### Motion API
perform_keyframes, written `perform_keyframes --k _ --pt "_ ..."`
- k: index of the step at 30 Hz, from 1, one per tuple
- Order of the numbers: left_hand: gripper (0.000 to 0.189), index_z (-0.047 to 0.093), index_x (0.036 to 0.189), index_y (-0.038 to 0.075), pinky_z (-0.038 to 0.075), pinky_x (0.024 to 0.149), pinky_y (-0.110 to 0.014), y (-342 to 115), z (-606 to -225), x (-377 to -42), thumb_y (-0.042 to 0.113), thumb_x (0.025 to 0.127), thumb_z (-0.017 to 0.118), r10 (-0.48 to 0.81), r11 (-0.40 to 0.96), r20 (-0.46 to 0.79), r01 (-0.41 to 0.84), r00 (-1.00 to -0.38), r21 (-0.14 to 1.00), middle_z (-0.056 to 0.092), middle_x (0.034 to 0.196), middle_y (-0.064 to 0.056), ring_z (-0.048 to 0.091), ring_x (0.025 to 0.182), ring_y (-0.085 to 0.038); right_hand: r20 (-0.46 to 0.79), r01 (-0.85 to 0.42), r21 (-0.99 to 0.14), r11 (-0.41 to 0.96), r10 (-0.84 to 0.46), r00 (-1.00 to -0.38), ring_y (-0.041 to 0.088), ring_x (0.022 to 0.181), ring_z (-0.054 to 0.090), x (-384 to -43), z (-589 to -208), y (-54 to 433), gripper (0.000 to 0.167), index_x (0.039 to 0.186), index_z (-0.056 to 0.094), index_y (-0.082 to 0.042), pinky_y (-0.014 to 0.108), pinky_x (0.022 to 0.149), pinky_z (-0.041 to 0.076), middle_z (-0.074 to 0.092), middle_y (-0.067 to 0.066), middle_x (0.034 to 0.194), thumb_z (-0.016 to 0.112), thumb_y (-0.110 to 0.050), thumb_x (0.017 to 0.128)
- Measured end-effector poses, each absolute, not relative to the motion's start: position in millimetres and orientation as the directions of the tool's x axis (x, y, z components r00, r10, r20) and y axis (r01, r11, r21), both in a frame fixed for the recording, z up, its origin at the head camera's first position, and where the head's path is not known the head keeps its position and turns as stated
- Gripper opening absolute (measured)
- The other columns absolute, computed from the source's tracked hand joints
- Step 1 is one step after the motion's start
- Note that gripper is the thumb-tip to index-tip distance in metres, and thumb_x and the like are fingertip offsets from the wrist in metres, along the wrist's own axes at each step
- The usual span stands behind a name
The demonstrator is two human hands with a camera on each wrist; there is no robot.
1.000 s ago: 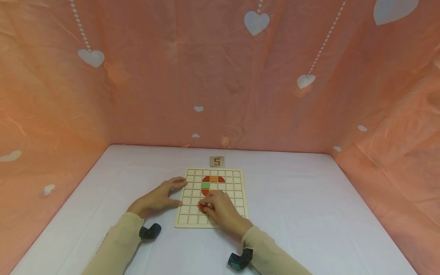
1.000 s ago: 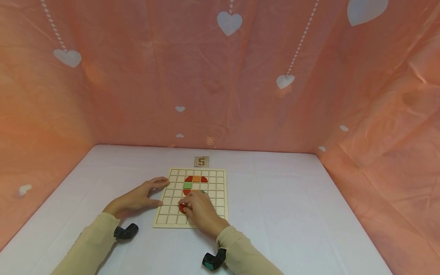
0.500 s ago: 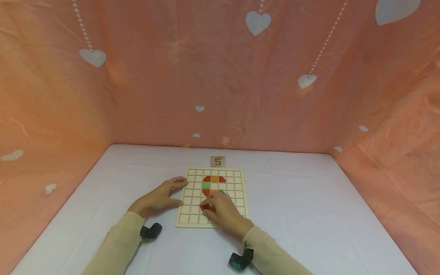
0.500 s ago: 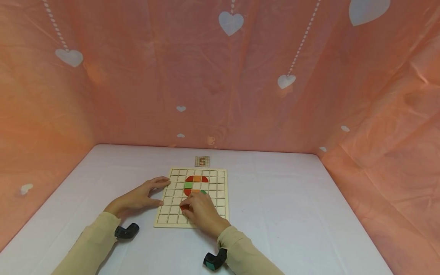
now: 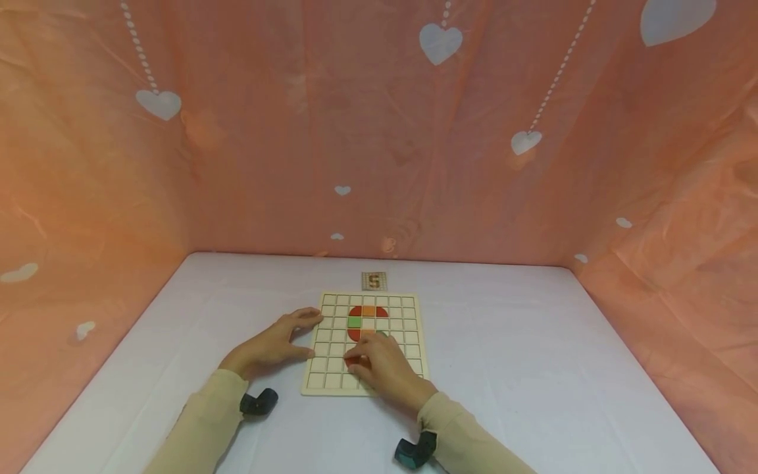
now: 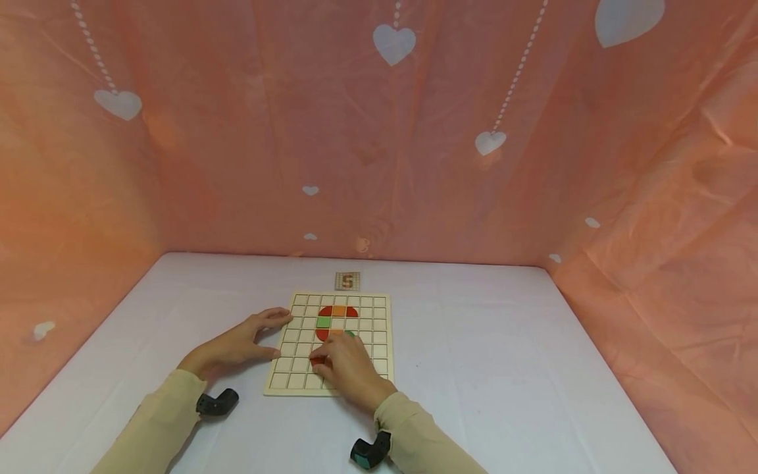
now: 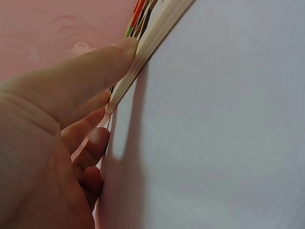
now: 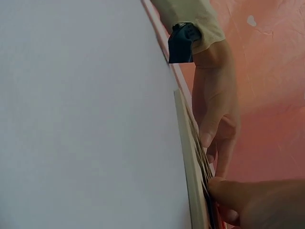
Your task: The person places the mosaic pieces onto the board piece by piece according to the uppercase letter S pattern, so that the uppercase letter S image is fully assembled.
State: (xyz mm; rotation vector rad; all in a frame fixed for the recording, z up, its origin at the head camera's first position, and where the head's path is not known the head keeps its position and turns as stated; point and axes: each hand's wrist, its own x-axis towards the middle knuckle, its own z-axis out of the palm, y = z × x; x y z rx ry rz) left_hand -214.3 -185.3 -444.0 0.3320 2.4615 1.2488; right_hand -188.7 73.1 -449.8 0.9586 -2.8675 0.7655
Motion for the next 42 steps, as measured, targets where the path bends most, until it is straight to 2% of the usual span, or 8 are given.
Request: perform_keyframes --k 7,12,19,22,26,32,42 --pt "0.076 0.042 0.155 0.013 0.016 0.124 -0.066 -187 -444 -214 0.018 0.088 0.077 0.376 0.593 -0.197 0.072 -0.905 0.802 0.020 0.170 -0.011 0.009 0.157 -0.044 0.179 -0.606 -0.418 0.677 -0.592 -0.786 0.007 0.091 0.053 -190 -450 76 0.021 0.112 0.079 -0.022 0.024 0.082 0.044 0.066 -0.008 0.099 0.073 -0.028 0.093" --pt "0.076 0.041 0.155 0.014 0.014 0.124 -0.067 -187 -444 -214 0.018 0.089 0.077 0.380 0.593 -0.197 0.075 -0.904 0.801 0.019 0.170 -0.010 0.008 0.157 -0.044 0.151 -0.562 -0.502 0.658 -0.573 -0.805 0.007 0.088 0.050 -194 -446 83 0.023 0.115 0.076 -0.021 0.022 0.078 0.042 0.064 -0.010 0.099 0.070 -0.030 0.095" --pt "0.076 0.043 0.155 0.014 0.015 0.124 -0.066 -187 -446 -215 0.017 0.087 0.078 0.381 0.586 -0.194 0.073 -0.904 0.807 0.021 0.169 -0.011 0.010 0.157 -0.043 0.129 -0.467 -0.629 0.621 -0.510 -0.851 0.013 0.107 0.061 -203 -433 97 0.027 0.120 0.073 -0.014 0.033 0.096 0.054 0.069 -0.003 0.113 0.065 -0.029 0.099" --pt "0.076 0.042 0.155 0.012 0.015 0.124 -0.065 -187 -447 -216 0.016 0.087 0.078 0.381 0.580 -0.192 0.072 -0.904 0.811 0.021 0.169 -0.011 0.010 0.157 -0.043 0.141 -0.451 -0.650 0.611 -0.487 -0.862 0.013 0.098 0.062 -207 -427 102 0.026 0.118 0.074 -0.011 0.029 0.085 0.056 0.070 -0.001 0.110 0.067 -0.026 0.098" --pt "0.077 0.042 0.155 0.011 0.015 0.124 -0.065 -186 -447 -216 0.016 0.087 0.078 0.379 0.580 -0.191 0.072 -0.905 0.812 0.021 0.169 -0.012 0.010 0.157 -0.043 0.181 -0.446 -0.659 0.605 -0.448 -0.875 0.013 0.088 0.058 -212 -421 108 0.024 0.116 0.074 -0.007 0.024 0.073 0.050 0.069 0.002 0.102 0.069 -0.020 0.096" --pt "0.077 0.042 0.155 0.012 0.013 0.125 -0.064 -186 -446 -216 0.015 0.087 0.078 0.370 0.581 -0.199 0.058 -0.908 0.812 0.021 0.169 -0.010 0.008 0.157 -0.042 0.220 -0.438 -0.673 0.596 -0.404 -0.888 0.014 0.091 0.060 -217 -415 118 0.022 0.114 0.074 -0.008 0.024 0.075 0.051 0.072 0.003 0.105 0.070 -0.018 0.095" --pt "0.076 0.042 0.155 0.012 0.014 0.125 -0.065 -185 -446 -215 0.015 0.087 0.078 0.364 0.584 -0.203 0.053 -0.909 0.810 0.021 0.169 -0.010 0.008 0.157 -0.042 0.270 -0.442 -0.686 0.577 -0.362 -0.892 0.016 0.089 0.062 -223 -411 130 0.024 0.115 0.074 -0.005 0.028 0.078 0.051 0.071 0.005 0.098 0.070 -0.016 0.095"
